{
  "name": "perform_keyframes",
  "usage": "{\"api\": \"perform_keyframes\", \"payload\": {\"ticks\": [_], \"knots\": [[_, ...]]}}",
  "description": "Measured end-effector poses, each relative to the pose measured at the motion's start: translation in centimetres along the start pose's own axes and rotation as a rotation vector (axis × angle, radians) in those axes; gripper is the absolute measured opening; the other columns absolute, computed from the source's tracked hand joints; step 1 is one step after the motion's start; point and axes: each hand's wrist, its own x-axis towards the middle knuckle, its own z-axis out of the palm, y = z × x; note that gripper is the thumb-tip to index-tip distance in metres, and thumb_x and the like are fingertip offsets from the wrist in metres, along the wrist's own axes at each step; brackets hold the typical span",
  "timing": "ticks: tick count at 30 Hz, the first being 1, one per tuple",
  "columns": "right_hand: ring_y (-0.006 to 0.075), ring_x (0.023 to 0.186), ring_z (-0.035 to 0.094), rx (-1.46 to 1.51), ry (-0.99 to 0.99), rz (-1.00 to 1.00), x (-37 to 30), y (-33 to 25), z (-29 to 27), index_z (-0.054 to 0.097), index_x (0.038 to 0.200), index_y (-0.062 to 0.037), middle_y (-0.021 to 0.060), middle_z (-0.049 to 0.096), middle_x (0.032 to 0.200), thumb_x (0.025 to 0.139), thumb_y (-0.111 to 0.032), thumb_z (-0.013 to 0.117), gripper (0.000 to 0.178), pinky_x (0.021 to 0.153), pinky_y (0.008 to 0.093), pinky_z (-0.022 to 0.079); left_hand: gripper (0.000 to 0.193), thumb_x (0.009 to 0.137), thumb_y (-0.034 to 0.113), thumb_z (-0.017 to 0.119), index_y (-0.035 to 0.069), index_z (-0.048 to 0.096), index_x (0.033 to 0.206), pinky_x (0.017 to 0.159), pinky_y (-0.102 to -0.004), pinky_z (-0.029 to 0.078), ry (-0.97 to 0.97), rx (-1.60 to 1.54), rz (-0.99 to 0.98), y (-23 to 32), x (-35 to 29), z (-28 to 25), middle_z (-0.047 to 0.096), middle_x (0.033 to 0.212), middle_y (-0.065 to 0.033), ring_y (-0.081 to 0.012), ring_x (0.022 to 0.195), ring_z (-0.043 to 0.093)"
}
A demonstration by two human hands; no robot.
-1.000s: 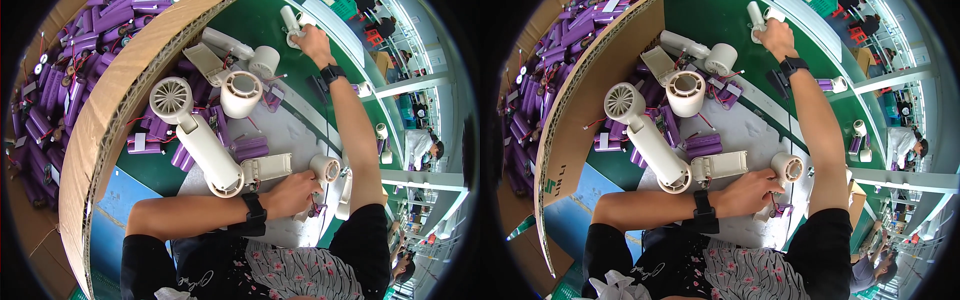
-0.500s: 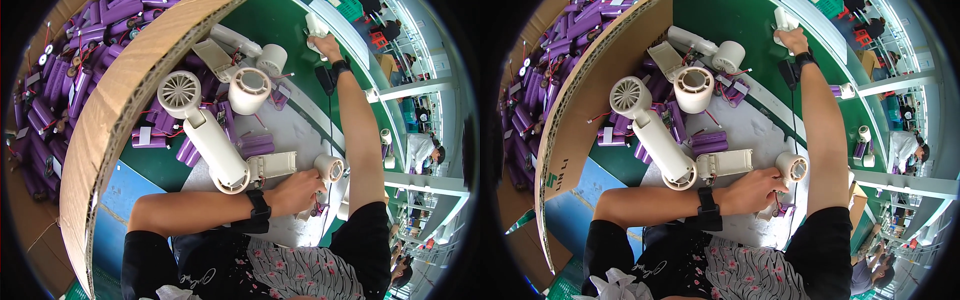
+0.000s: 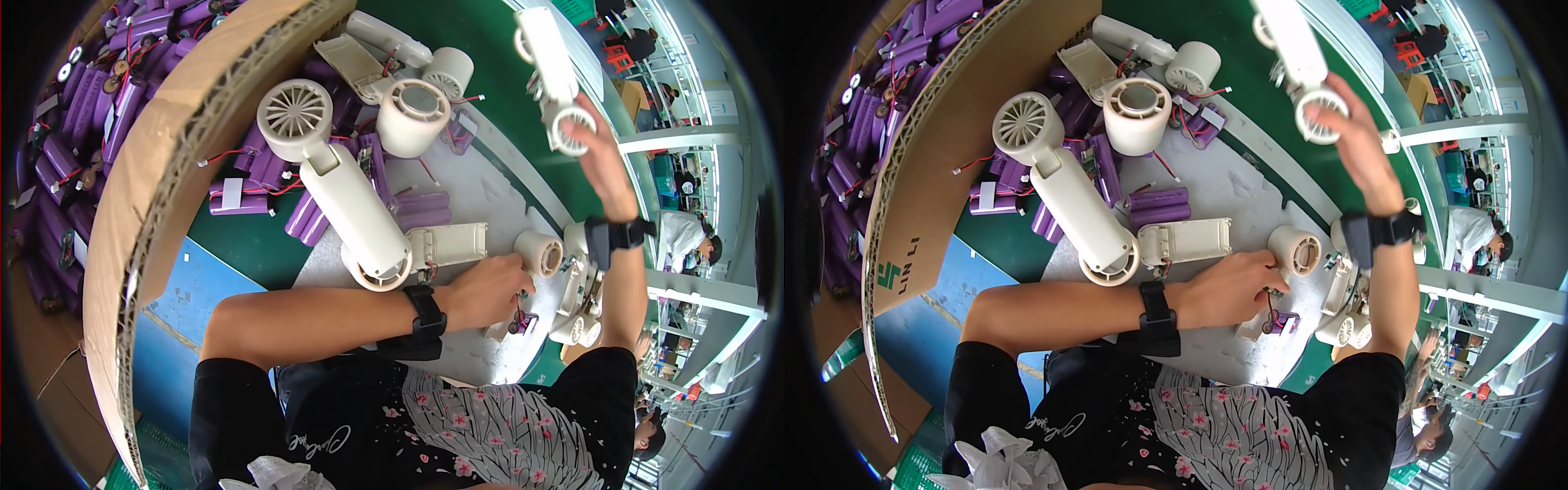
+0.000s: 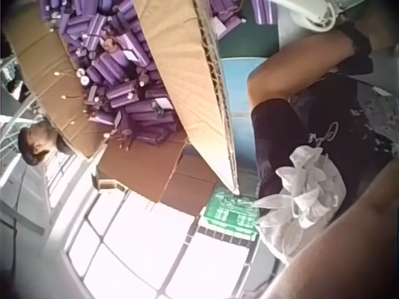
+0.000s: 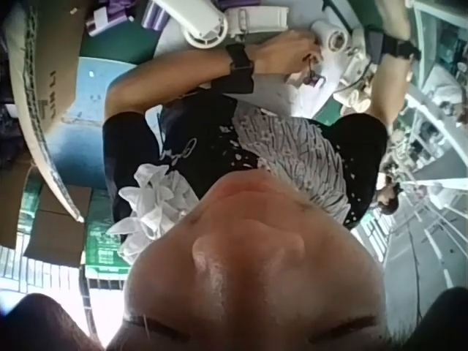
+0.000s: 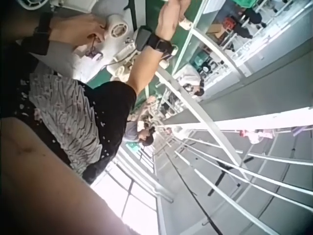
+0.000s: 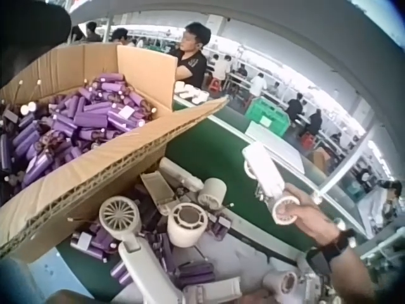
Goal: The person picks up a battery pack and a fan housing, then connects the battery pack's wire to a circuit board. They place the battery pack into the housing, press the circuit board into position, and set the assembly aside.
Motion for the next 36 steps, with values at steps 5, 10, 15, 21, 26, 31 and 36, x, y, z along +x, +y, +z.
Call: {"api": "perform_keyframes", "payload": {"ticks": [5, 10, 15, 21, 26, 31, 36], "knots": [[0.016, 0.115, 0.054, -0.189, -0.152, 0.002, -5.8, -0.6, 3.0, 0.039, 0.143, -0.0021, 0.0091, 0.056, 0.127, 0.068, -0.024, 0.08, 0.088, 0.1, 0.0297, 0.04, 0.023, 0.074, 0.0, 0.063, 0.006, 0.074, 0.093, 0.081, -0.0441, 0.051, 0.005, -0.017, -0.014, -0.3, 0.0, 0.1, 0.06, 0.092, -0.0169, -0.0364, 0.089, 0.062], [0.0192, 0.12, 0.051, -0.38, -0.311, -0.067, -8.0, -1.1, 3.5, 0.041, 0.142, -0.0033, 0.0097, 0.052, 0.132, 0.062, -0.014, 0.08, 0.09, 0.103, 0.0313, 0.039, 0.028, 0.074, -0.002, 0.06, 0.005, 0.072, 0.097, 0.078, -0.0436, 0.052, 0.016, 0.033, 0.029, -0.4, 0.1, 0.2, 0.061, 0.094, -0.0147, -0.0335, 0.086, 0.063], [0.0261, 0.123, 0.051, -0.696, -0.448, -0.252, -7.6, -1.1, 4.1, 0.045, 0.139, -0.0067, 0.0113, 0.048, 0.137, 0.06, -0.005, 0.077, 0.086, 0.105, 0.0348, 0.039, 0.028, 0.074, -0.002, 0.06, 0.005, 0.072, 0.098, 0.078, -0.0434, 0.053, 0.016, 0.04, 0.04, -0.5, 0.0, 0.3, 0.061, 0.094, -0.0144, -0.0334, 0.087, 0.063], [0.0295, 0.127, 0.047, -0.693, -0.46, -0.246, -5.8, -0.6, 4.5, 0.046, 0.139, -0.0094, 0.0129, 0.044, 0.141, 0.061, -0.001, 0.074, 0.083, 0.107, 0.0366, 0.038, 0.028, 0.074, -0.002, 0.06, 0.005, 0.072, 0.097, 0.078, -0.043, 0.053, 0.025, 0.042, 0.035, -0.5, 0.0, 0.2, 0.061, 0.094, -0.0142, -0.0332, 0.087, 0.064], [0.0285, 0.132, 0.043, -0.737, -0.419, -0.221, -5.8, -0.3, 5.4, 0.043, 0.142, -0.0112, 0.0118, 0.043, 0.143, 0.063, 0.001, 0.073, 0.085, 0.109, 0.0378, 0.036, 0.026, 0.073, -0.002, 0.061, 0.005, 0.073, 0.096, 0.078, -0.0433, 0.052, 0.008, 0.031, 0.011, -0.3, 0.0, 0.3, 0.061, 0.093, -0.0153, -0.0341, 0.088, 0.063], [0.028, 0.135, 0.04, -0.763, -0.378, -0.174, -6.6, -0.7, 5.4, 0.04, 0.145, -0.0127, 0.0106, 0.04, 0.147, 0.066, 0.0, 0.074, 0.088, 0.112, 0.0394, 0.034, 0.023, 0.073, -0.001, 0.063, 0.006, 0.074, 0.092, 0.08, -0.0443, 0.051, 0.026, 0.002, 0.021, -0.5, 0.3, 0.4, 0.06, 0.09, -0.0172, -0.0362, 0.088, 0.062], [0.0281, 0.133, 0.042, -0.772, -0.215, -0.22, -9.9, -1.4, 4.0, 0.042, 0.144, -0.0122, 0.0118, 0.043, 0.145, 0.066, 0.0, 0.075, 0.085, 0.109, 0.0386, 0.036, 0.023, 0.073, -0.001, 0.063, 0.007, 0.074, 0.091, 0.081, -0.0441, 0.051, 0.014, -0.007, -0.022, 0.0, 0.1, 0.1, 0.061, 0.089, -0.017, -0.0363, 0.089, 0.062]]}}
